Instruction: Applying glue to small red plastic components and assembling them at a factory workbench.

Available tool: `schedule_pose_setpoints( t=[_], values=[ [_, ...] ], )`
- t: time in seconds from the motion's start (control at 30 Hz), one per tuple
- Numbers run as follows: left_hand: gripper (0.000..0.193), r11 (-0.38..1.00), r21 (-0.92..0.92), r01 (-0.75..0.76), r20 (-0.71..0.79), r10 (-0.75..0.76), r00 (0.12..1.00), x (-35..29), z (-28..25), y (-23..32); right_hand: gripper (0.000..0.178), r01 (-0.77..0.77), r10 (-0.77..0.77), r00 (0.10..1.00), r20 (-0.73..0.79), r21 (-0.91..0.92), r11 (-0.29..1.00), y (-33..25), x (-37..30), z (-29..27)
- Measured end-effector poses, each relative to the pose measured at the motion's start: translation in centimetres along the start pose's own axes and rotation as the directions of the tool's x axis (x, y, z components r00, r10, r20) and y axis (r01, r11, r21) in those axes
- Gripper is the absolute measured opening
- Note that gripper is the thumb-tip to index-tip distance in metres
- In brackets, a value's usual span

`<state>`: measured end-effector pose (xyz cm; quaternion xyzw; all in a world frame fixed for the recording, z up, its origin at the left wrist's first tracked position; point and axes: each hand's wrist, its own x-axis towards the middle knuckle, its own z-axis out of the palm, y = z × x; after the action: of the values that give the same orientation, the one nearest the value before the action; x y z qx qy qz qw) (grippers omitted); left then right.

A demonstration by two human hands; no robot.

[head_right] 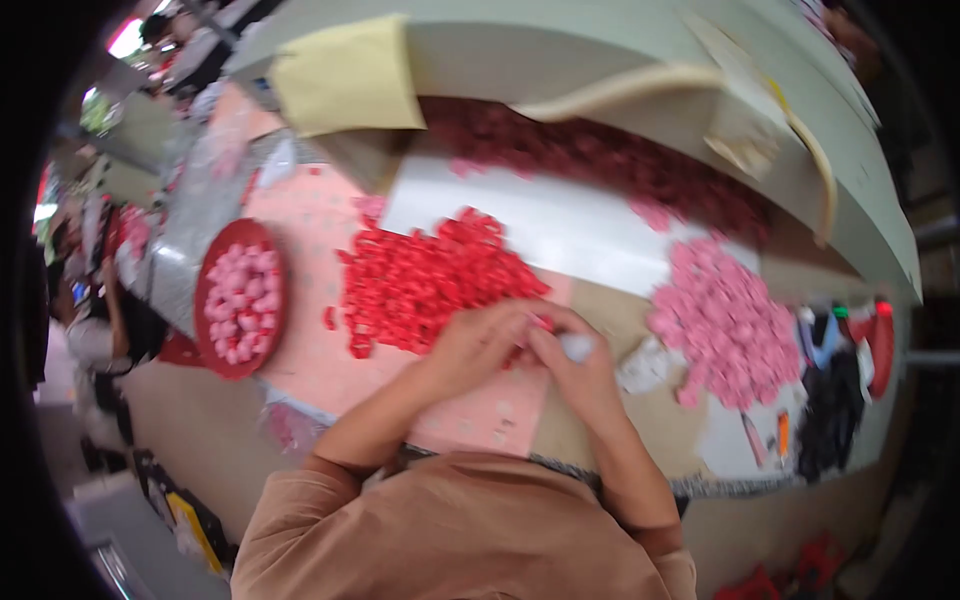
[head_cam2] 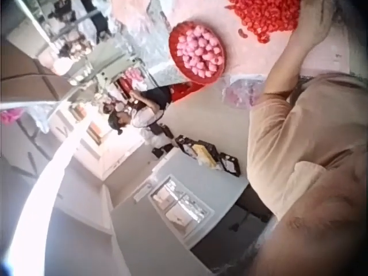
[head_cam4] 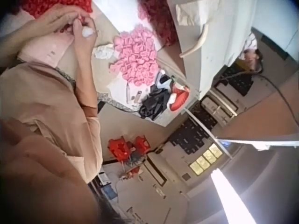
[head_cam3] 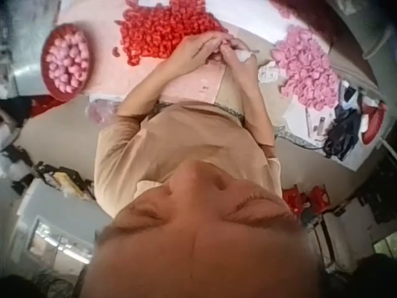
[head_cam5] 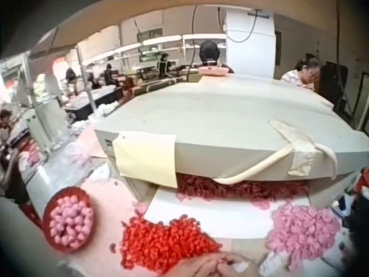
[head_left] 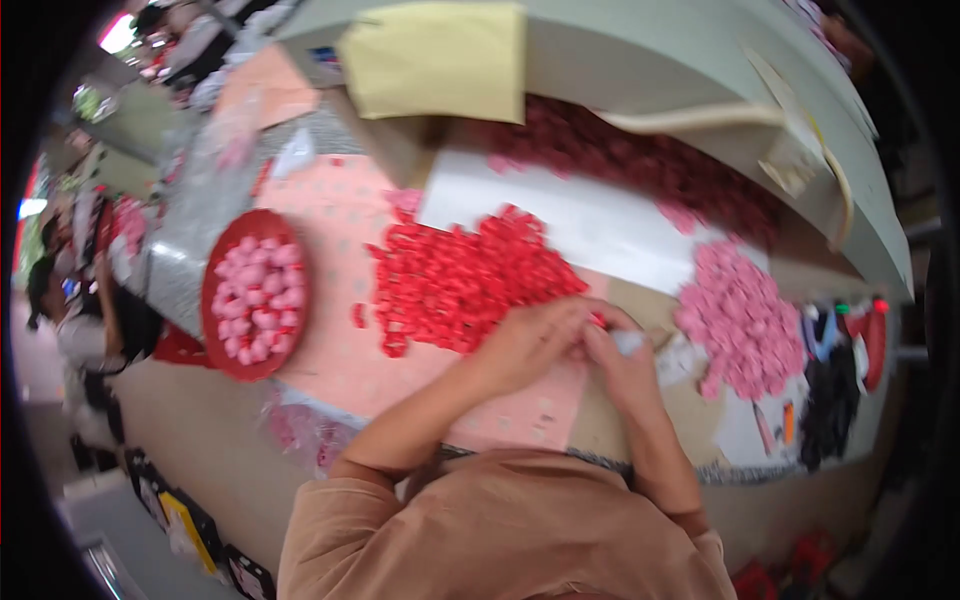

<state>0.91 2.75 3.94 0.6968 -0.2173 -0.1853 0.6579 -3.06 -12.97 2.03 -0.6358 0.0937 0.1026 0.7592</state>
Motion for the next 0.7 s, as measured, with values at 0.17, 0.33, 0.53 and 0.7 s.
schedule_pose_setpoints(
  t=[0.17,0.33,0.53,0.7],
  values=[
    [0.026,0.995,-0.094,-0.029,0.14,0.042,0.989,0.4,0.4,0.2,0.018,-0.052,0.089,0.991,-0.101,0.318,0.947,0.9,-0.5,-0.7],
    [0.026,0.988,-0.061,-0.142,0.105,0.148,0.983,-0.3,0.6,0.6,0.018,0.111,-0.097,0.991,-0.097,0.147,0.983,1.8,-0.7,-0.7],
    [0.024,0.991,-0.075,-0.108,0.036,0.111,0.993,-0.2,0.2,0.7,0.02,0.129,-0.124,0.991,-0.048,0.123,0.984,1.3,0.0,-0.7],
    [0.024,0.986,-0.034,-0.163,0.107,0.165,0.98,0.1,-0.3,1.2,0.021,0.139,-0.133,0.986,-0.1,0.058,0.989,1.0,-0.2,-0.5]
  ],
)
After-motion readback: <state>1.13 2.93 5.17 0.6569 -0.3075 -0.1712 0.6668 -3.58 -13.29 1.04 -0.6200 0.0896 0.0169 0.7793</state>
